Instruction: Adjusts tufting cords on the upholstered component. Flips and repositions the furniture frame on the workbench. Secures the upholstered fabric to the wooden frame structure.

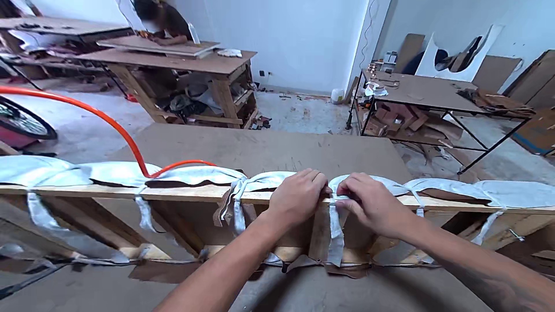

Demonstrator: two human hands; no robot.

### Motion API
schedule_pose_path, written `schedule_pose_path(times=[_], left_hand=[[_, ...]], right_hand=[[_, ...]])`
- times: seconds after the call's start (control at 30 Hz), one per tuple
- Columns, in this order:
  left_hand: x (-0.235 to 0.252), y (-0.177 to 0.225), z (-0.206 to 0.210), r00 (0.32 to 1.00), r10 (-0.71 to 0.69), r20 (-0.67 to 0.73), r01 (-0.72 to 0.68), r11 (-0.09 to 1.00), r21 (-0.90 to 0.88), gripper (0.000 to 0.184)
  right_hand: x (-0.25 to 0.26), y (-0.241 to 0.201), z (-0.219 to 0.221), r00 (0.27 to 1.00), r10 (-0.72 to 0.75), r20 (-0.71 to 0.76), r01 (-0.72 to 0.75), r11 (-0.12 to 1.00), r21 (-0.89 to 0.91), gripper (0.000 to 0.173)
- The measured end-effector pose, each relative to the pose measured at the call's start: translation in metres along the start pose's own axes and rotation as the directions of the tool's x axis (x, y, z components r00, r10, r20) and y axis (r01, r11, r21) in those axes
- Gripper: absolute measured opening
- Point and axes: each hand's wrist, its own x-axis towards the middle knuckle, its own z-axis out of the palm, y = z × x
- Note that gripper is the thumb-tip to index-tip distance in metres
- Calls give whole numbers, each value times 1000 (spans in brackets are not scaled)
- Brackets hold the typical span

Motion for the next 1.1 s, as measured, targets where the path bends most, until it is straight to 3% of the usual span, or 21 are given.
schedule_pose_path(times=[0.07,0.13,0.2,0.3,0.5,0.63,0.7,0.8,0.87,0.93,1.0,1.07,1.1], left_hand=[[11,0,-8,976,-89,199,95,995,-23,21],[19,0,-12,942,-127,311,138,990,-14,29],[22,-4,-17,929,-112,353,149,985,-81,40],[20,-12,-22,920,-53,388,144,968,-208,33],[25,-18,-19,915,-17,404,121,965,-234,25],[28,-14,-26,889,-60,454,183,956,-230,30],[26,-14,-30,880,-26,474,158,958,-240,29],[22,-8,-33,891,0,453,97,977,-191,23],[19,3,-31,907,-66,416,101,993,-62,24],[16,9,-21,955,-105,277,92,994,59,26],[11,6,-4,990,-81,116,67,991,119,27],[7,3,0,992,-81,101,72,993,91,21],[7,2,-3,985,-98,143,90,994,58,19]], right_hand=[[7,15,-9,995,-7,95,-1,997,83,20],[14,20,-15,986,2,168,-25,991,131,13],[21,16,-19,974,7,226,-35,992,118,14],[25,18,-25,958,20,286,-55,992,115,15],[19,24,-17,986,-61,155,39,990,137,9],[22,7,-13,972,23,234,-3,996,-87,13],[17,-1,-6,986,25,167,16,970,-241,17],[13,1,10,997,-73,-36,59,950,-307,16],[14,-1,12,998,1,-64,-15,975,-221,11],[21,-1,11,994,102,-43,-107,984,-145,10],[31,7,11,993,121,-5,-120,986,-113,20],[38,14,8,993,67,99,-59,994,-88,37],[42,15,1,979,29,203,-15,997,-70,36]])
